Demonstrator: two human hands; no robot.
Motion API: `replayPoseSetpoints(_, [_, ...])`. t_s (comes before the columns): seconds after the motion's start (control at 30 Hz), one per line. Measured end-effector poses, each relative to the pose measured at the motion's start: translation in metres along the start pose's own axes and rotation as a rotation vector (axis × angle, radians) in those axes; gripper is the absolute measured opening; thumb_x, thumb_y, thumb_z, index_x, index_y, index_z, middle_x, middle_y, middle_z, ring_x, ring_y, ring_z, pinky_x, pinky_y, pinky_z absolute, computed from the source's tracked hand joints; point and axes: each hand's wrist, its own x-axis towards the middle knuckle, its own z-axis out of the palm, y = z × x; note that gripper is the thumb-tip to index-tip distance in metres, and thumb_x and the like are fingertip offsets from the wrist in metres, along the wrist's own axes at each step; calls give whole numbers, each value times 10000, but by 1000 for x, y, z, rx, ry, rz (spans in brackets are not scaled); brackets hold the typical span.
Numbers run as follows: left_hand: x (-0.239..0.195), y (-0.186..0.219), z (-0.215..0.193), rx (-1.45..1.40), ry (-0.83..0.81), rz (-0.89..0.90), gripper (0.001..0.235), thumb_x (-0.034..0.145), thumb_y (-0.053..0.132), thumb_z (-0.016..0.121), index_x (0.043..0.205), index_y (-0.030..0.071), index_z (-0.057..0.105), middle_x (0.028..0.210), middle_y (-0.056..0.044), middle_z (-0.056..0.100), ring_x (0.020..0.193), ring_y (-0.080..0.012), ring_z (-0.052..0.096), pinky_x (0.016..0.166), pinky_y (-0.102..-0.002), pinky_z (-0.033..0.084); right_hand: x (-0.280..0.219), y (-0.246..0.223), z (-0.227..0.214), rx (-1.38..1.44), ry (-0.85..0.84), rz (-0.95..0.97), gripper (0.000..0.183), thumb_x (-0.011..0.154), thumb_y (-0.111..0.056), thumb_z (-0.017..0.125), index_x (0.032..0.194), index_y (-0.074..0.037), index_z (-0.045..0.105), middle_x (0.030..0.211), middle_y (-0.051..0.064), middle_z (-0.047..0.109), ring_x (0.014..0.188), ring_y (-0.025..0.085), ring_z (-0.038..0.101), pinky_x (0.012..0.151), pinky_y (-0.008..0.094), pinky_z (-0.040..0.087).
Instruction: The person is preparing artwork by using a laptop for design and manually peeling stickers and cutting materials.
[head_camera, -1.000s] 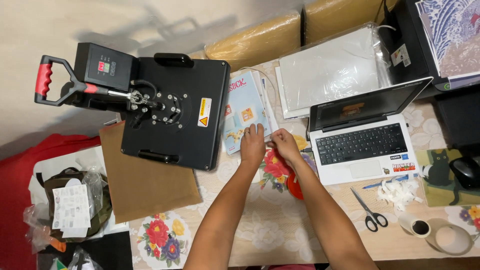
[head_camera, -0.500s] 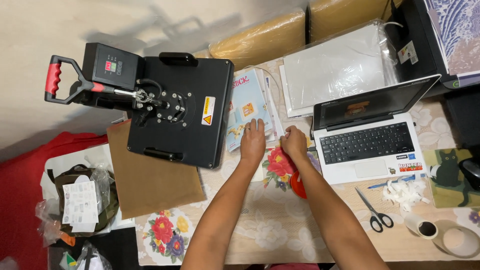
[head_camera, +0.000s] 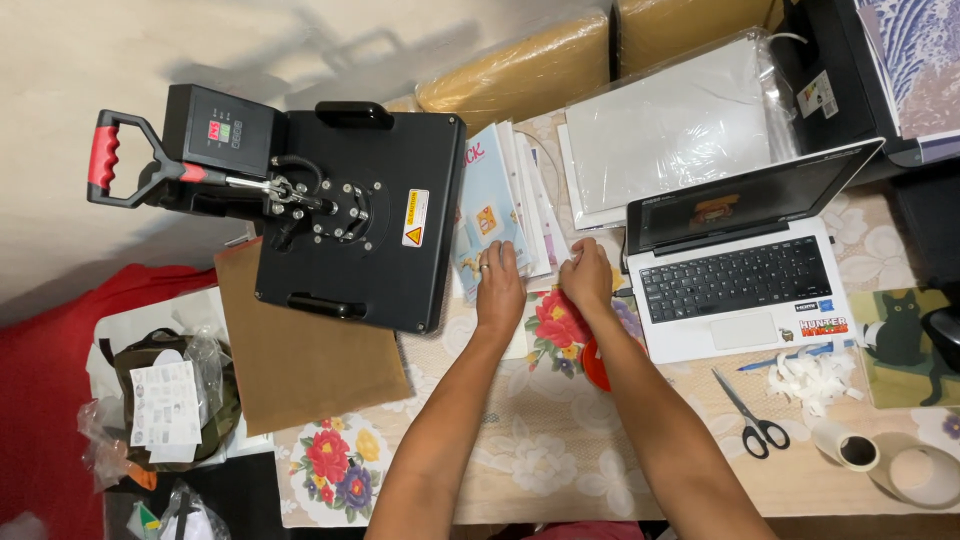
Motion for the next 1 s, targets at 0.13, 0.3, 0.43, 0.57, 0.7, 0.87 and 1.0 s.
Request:
replayPoseSetpoints(0.13, [-3, -3, 0, -16, 18, -4, 716, 941, -20, 768, 1590, -60, 467, 1542, -264, 508, 1473, -463, 554, 988, -454, 734, -3, -8, 9, -125, 24, -126, 373, 984, -143, 745, 1343, -49, 703, 1264, 127, 626, 1324, 406, 654, 1101, 556, 593])
replayPoseSetpoints(0.3, [-5, -2, -9, -34, 48, 4, 733, 924, -40, 751, 1597, -60, 458, 1540, -263, 501, 1473, -467, 551, 981, -466, 734, 18, 5, 45, -126, -140, 18, 555, 984, -330, 808, 1481, -113, 687, 1254, 68, 707, 1312, 347, 712, 1097, 546, 604])
replayPoseSetpoints(0.43, [-6, 2, -15, -42, 27, -14, 731, 926, -34, 731, 1603, -52, 454, 1544, -256, 493, 1484, -468, 536, 979, -479, 736, 40, 9, 65, -64, -203, 197, 556, 990, -442, 819, 1460, -174, 690, 1255, 7, 814, 1344, 328, 733, 1122, 537, 583])
replayPoseSetpoints(0.57, [-7, 1, -13, -29, 12, -22, 725, 931, -33, 726, 1604, -48, 455, 1550, -250, 488, 1490, -462, 529, 999, -477, 732, 47, 2, 70, -88, -184, 298, 501, 962, -503, 850, 1356, -208, 760, 1265, 78, 833, 1307, 399, 756, 1063, 586, 599])
replayPoseSetpoints(0.7, [-7, 2, -15, -43, -18, -35, 748, 924, -1, 760, 1603, -38, 448, 1563, -245, 478, 1510, -460, 512, 1024, -493, 725, 65, 9, 87, 3, -161, 310, 324, 938, -473, 877, 1155, -234, 850, 1147, 104, 848, 1238, 440, 784, 990, 582, 623])
replayPoseSetpoints(0.87, [-7, 0, -14, -42, -26, -43, 775, 913, 32, 795, 1601, -38, 444, 1556, -243, 471, 1512, -462, 507, 1039, -501, 719, 33, -46, 46, 87, -155, 298, 402, 996, -357, 855, 1278, -106, 715, 1225, 216, 805, 1247, 476, 767, 995, 610, 637])
replayPoseSetpoints(1.0, [-8, 0, -16, -47, -10, -39, 758, 920, 37, 788, 1598, -40, 459, 1549, -244, 484, 1504, -463, 519, 1040, -502, 712, 11, -73, 21, -1, -129, 249, 557, 1009, -270, 877, 1419, 39, 661, 1344, 265, 710, 1344, 496, 678, 1055, 647, 615])
